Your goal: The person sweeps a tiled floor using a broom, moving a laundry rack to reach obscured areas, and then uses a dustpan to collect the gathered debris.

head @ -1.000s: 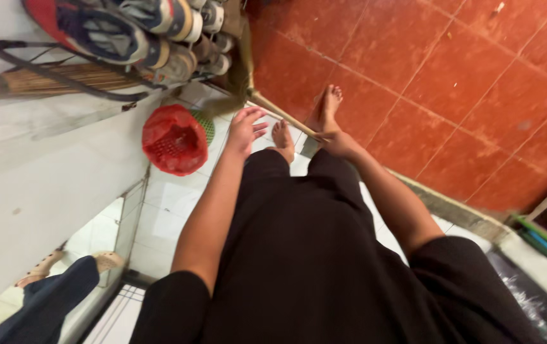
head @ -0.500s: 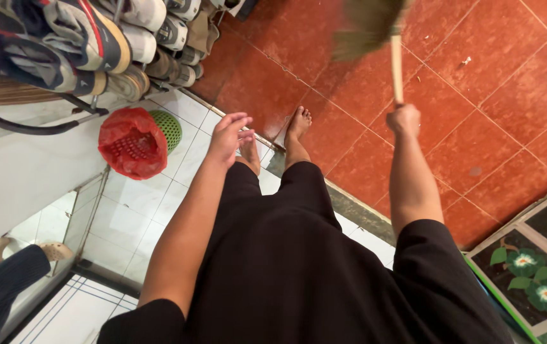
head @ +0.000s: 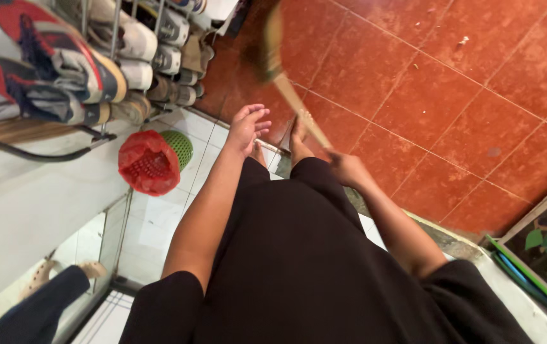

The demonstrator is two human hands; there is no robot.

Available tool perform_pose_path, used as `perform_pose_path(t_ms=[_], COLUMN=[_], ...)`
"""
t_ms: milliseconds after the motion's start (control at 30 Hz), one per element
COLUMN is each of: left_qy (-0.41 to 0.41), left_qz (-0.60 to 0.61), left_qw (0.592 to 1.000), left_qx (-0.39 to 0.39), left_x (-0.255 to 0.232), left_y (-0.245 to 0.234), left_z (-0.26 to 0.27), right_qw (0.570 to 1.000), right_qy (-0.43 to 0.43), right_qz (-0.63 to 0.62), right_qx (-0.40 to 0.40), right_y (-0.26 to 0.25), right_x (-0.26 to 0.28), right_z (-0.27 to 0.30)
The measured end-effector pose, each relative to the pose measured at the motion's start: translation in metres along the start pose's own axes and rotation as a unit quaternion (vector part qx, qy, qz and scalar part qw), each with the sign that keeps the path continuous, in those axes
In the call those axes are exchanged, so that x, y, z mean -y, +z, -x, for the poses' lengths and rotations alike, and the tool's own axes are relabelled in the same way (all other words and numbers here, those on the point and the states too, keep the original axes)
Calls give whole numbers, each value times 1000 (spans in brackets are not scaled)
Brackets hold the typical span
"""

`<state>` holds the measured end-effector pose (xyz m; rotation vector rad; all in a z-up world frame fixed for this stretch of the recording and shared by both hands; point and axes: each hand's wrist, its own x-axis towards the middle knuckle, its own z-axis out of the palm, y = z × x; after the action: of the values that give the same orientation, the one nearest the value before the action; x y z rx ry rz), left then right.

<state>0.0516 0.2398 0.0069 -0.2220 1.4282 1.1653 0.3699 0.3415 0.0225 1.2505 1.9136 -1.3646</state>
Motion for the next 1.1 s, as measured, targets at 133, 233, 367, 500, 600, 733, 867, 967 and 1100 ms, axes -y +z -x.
perform_pose_path(t_ms=[133, 233, 367, 500, 600, 733, 867, 967, 1100], left_qy=[21, 33, 59, 54, 64, 79, 72, 42, -20], left_qz=[-33, -60, -78, -86, -144, -204, -286, -325, -392], left_qw=[999, 998, 995, 995, 987, 975, 948, 927, 879], left_qx=[4, -1, 2, -16, -34, 26, 121, 182, 271], left_x=[-16, -33, -54, -59, -63, -74, -91, -106, -108], left_y=[24, 33, 35, 27, 41, 92, 165, 216, 276], left_z=[0, 18, 33, 27, 3, -27, -57, -85, -119], right_qw=[979, 961, 977, 953, 933, 899, 865, 834, 800], right_qy=[-50, 2, 105, 259, 235, 303, 284, 216, 291], right_qz=[187, 273, 179, 85, 182, 2, -92, -361, -307], right_qx=[71, 55, -46, -129, -203, -315, -404, -356, -426], right_y=[45, 54, -25, -112, -144, -135, -76, -12, 70], right_x=[2, -12, -71, -116, -142, -161, -172, -158, -103], right_z=[-69, -111, -130, -137, -144, -123, -52, -8, 43])
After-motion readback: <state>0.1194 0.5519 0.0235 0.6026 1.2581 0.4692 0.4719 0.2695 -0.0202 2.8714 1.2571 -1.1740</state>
